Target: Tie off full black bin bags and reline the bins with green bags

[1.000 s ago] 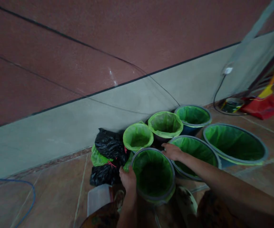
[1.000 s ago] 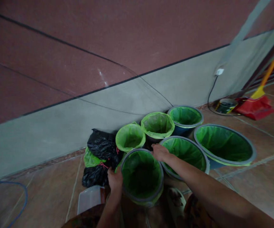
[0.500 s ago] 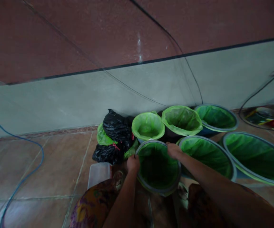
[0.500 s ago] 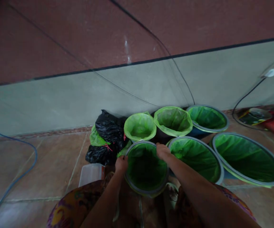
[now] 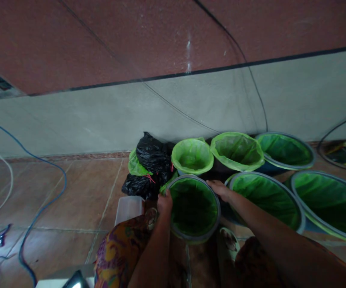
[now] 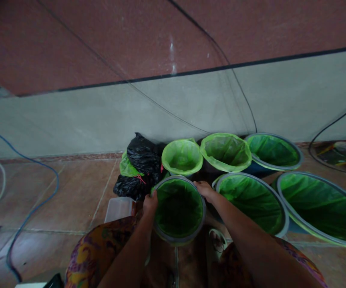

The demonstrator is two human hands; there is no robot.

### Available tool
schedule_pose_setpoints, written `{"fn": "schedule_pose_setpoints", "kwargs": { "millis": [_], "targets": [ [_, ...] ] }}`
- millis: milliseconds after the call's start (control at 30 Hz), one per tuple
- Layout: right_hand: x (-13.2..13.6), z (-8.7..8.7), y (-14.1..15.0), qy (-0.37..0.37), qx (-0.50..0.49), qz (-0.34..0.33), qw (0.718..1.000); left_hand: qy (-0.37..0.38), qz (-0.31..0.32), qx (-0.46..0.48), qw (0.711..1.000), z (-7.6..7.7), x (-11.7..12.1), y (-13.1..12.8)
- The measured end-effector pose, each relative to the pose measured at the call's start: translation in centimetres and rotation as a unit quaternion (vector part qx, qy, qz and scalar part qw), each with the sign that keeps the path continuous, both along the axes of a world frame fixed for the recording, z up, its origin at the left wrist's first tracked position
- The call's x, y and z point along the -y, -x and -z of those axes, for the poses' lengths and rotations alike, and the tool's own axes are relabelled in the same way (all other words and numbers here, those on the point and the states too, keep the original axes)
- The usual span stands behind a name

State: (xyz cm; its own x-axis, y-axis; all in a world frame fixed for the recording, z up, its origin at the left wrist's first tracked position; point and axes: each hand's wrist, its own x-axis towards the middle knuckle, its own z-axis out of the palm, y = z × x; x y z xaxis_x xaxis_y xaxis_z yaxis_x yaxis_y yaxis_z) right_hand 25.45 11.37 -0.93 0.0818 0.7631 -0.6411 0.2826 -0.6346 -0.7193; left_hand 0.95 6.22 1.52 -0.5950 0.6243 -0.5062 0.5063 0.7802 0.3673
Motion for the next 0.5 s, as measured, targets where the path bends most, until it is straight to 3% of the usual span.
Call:
{"fn": "schedule_pose_setpoints", "kwargs": {
  "millis": [167, 300, 500],
  "targets": [
    [-0.3, 1.1, -0.2, 0.073, -0.073, 0.129, 0.986, -0.037, 0.08, -0.013, 0.996, 0.8, 1.0, -0.1],
    [-0.7, 1.1, 0.0, 0.089, -0.086, 0.134, 0.983, -0.057, 0.078, -0.039, 0.995, 1.4, 1.4, -0.3],
    [-1.4, 1.5, 0.5, 0.042, -0.034, 0.159, 0.986, -0.072, 0.064, -0.045, 0.994, 1.8, 1.5, -0.5]
  ]
}}
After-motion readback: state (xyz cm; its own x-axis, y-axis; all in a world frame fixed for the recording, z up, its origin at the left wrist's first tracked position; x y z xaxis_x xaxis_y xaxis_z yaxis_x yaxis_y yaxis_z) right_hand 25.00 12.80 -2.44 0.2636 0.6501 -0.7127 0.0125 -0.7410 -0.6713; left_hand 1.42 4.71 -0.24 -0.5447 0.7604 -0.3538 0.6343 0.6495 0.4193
